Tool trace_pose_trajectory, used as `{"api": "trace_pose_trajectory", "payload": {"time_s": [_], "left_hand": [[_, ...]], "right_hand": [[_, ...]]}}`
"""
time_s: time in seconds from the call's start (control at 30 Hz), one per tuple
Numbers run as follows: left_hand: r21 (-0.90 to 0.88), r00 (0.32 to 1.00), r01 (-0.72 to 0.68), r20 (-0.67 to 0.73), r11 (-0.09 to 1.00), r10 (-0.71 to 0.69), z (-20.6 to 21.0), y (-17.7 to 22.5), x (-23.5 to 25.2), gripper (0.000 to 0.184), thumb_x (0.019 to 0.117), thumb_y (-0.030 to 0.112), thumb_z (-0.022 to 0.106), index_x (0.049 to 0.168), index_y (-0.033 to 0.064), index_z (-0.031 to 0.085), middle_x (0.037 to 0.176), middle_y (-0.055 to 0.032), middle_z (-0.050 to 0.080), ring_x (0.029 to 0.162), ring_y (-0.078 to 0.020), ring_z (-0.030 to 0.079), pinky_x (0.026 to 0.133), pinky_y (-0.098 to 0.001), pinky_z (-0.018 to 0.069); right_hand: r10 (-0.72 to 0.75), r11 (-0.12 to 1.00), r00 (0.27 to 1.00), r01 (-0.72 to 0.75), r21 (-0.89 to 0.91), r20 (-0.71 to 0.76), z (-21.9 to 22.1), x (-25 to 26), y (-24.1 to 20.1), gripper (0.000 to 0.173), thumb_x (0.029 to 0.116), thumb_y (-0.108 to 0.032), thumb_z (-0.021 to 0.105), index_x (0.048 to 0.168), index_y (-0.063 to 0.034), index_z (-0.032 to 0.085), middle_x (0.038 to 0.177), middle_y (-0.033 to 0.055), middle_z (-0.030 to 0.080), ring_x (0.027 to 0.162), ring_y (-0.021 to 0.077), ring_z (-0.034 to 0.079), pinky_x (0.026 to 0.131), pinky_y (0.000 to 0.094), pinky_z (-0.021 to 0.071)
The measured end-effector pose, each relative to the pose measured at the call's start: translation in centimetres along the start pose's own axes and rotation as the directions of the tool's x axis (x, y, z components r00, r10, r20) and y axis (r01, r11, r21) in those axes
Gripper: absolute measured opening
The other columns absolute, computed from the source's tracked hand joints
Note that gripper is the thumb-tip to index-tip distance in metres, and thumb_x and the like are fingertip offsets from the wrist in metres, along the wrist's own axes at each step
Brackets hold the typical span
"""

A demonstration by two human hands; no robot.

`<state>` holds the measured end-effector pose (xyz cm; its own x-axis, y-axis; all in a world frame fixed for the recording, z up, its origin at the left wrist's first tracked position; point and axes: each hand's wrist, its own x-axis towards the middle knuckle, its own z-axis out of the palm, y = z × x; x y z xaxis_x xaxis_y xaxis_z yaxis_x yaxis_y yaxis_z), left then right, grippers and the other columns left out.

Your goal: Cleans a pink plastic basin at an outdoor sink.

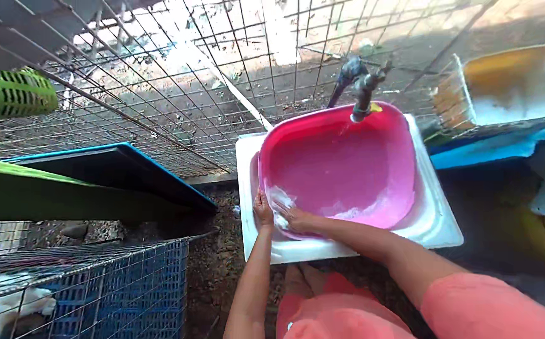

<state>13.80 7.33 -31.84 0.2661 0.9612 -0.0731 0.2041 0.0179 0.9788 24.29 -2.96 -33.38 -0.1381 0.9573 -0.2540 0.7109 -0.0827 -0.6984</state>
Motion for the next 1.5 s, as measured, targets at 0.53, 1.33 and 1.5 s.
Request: {"api": "trace_pose_trajectory", "payload": {"time_s": [0.53, 1.33, 1.5], "left_hand": [[-0.369, 0.923, 0.384, 0.172, 0.846, -0.344, -0.4, 0.9, 0.3, 0.043, 0.1122, 0.018, 0.029, 0.133, -0.0126, 0.051, 0.123, -0.0176, 0.063, 0.109, -0.0113, 0.060, 0.100, -0.0301, 0.0489], [-0.210, 0.956, 0.292, 0.040, 0.933, -0.290, 1.0, 0.3, -0.2, 0.018, 0.0903, -0.009, 0.063, 0.108, -0.0126, 0.065, 0.090, -0.0110, 0.070, 0.078, -0.0053, 0.066, 0.076, -0.0239, 0.0572], [-0.192, 0.964, 0.263, 0.021, 0.946, -0.264, 0.9, 0.3, -0.3, 0.019, 0.0901, -0.010, 0.062, 0.109, -0.0128, 0.064, 0.090, -0.0096, 0.071, 0.079, -0.0039, 0.067, 0.076, -0.0223, 0.0579]], "right_hand": [[-0.100, 0.993, 0.857, 0.116, 0.000, -0.506, -5.1, 8.2, -0.3, 0.074, 0.0987, -0.035, 0.053, 0.150, 0.0163, 0.036, 0.159, 0.0363, 0.032, 0.151, 0.0507, 0.028, 0.124, 0.0612, 0.0234], [0.350, 0.721, 0.431, -0.691, -0.054, -0.831, -20.5, -5.5, 15.6, 0.061, 0.1046, -0.034, 0.052, 0.149, 0.0062, 0.045, 0.158, 0.0339, 0.036, 0.149, 0.0536, 0.027, 0.122, 0.0692, 0.0180], [0.193, 0.918, 0.646, -0.385, -0.097, -0.739, -12.5, 7.8, 5.7, 0.051, 0.0999, -0.033, 0.060, 0.138, 0.0016, 0.062, 0.150, 0.0270, 0.052, 0.144, 0.0459, 0.042, 0.121, 0.0617, 0.0293]]}}
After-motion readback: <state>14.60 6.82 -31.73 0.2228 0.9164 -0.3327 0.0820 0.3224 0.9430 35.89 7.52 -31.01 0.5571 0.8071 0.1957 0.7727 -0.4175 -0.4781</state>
